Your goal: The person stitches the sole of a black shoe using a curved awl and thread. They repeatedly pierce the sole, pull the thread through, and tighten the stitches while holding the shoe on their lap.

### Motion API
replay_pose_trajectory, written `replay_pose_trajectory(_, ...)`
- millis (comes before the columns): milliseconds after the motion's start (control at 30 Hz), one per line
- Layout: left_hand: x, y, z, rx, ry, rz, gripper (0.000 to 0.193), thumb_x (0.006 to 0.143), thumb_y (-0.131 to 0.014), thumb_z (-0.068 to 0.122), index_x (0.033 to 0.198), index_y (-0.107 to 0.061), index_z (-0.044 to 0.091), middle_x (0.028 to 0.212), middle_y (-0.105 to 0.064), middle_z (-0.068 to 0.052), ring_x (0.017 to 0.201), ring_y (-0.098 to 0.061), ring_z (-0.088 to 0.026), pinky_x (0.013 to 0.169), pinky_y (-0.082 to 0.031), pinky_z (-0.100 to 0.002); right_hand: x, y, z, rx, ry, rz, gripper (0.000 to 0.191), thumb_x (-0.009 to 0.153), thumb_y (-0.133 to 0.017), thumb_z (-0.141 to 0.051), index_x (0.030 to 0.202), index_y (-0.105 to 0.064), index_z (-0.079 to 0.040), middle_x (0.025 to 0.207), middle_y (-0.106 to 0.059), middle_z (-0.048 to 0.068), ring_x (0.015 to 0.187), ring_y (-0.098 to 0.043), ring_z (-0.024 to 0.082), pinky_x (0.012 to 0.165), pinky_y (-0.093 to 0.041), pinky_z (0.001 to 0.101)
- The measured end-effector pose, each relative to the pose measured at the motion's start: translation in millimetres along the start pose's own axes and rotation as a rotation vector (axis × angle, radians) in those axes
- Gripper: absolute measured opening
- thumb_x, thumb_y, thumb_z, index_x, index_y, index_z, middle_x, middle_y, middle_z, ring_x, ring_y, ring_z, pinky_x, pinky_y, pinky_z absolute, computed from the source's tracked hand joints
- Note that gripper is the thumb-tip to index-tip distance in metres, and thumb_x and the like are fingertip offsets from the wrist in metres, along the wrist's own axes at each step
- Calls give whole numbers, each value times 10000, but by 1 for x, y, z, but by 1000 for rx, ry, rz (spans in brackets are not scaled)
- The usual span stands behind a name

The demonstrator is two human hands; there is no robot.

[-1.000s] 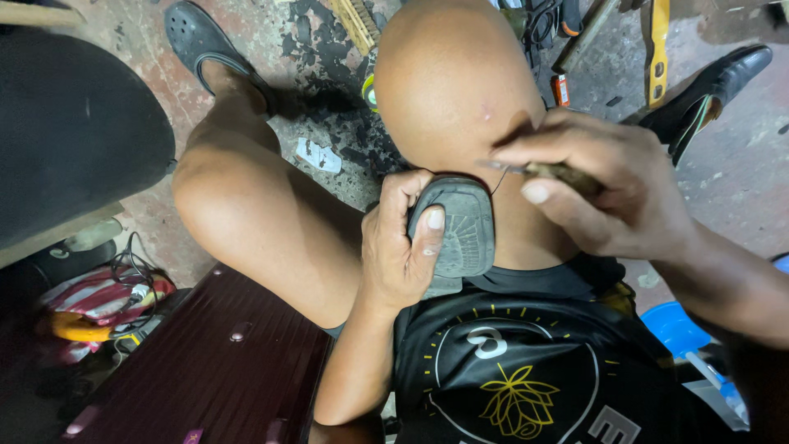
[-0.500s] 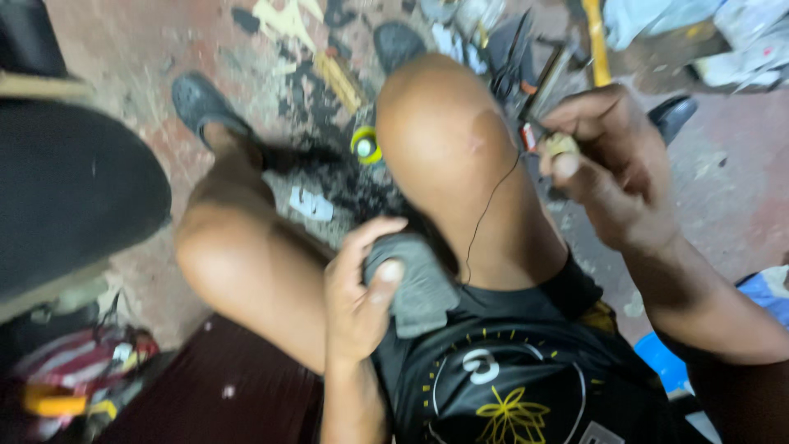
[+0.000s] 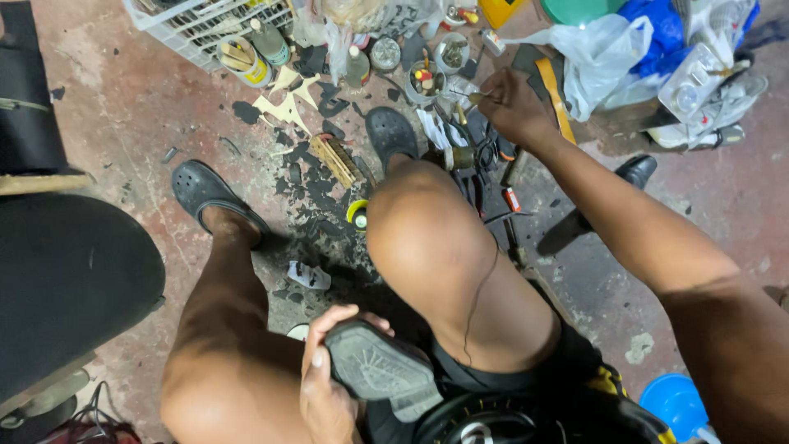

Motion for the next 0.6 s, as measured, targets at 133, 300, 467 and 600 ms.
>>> replay_pose_trajectory(133,-5,-1,-2,64,11,-9,627,1016,-468,455,1306,-531,-97,1105,-688,-306,1020,-697,-349,923,-564,-463,30,-9,-18,-315,36,21,241,958,-694,-251,1171,-681,-139,1043,-729,163,955,-690,375,848,-535,482)
replay_pose_trajectory(300,-8,8,-12,279,83,-99,544,997,-541,354,1299,-499,-96,1117,-711,-318,1013,-716,-356,933,-580,-477,61,-27,-20,-533,89,31,262,989,-653,-305,1187,-670,-133,1041,-704,208,900,-693,428,786,-547,540)
replay_pose_trajectory(467,-9,19,-23,167,1,-200,500,1067,-490,341,1331,-486,-83,1159,-721,-315,1084,-736,-355,1000,-582,-493,82,-52,1,-672,156,0,196,1023,-602,-256,1155,-679,-132,1070,-709,178,839,-704,398,740,-544,535)
replay_pose_trajectory(600,-17,28,-35,131,1,-280,489,1071,-515,331,1333,-479,-80,1170,-712,-320,1102,-729,-361,1012,-577,-504,94,-74,30,-738,77,-133,243,1081,-560,-247,1263,-596,-90,1066,-694,193,772,-713,360,706,-549,505)
Point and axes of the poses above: each hand's wrist, its own x-axis towards the middle knuckle, its own y-axis out of the back of the hand, z = x × y, the point moved 7 cm from there along x, towards the middle knuckle
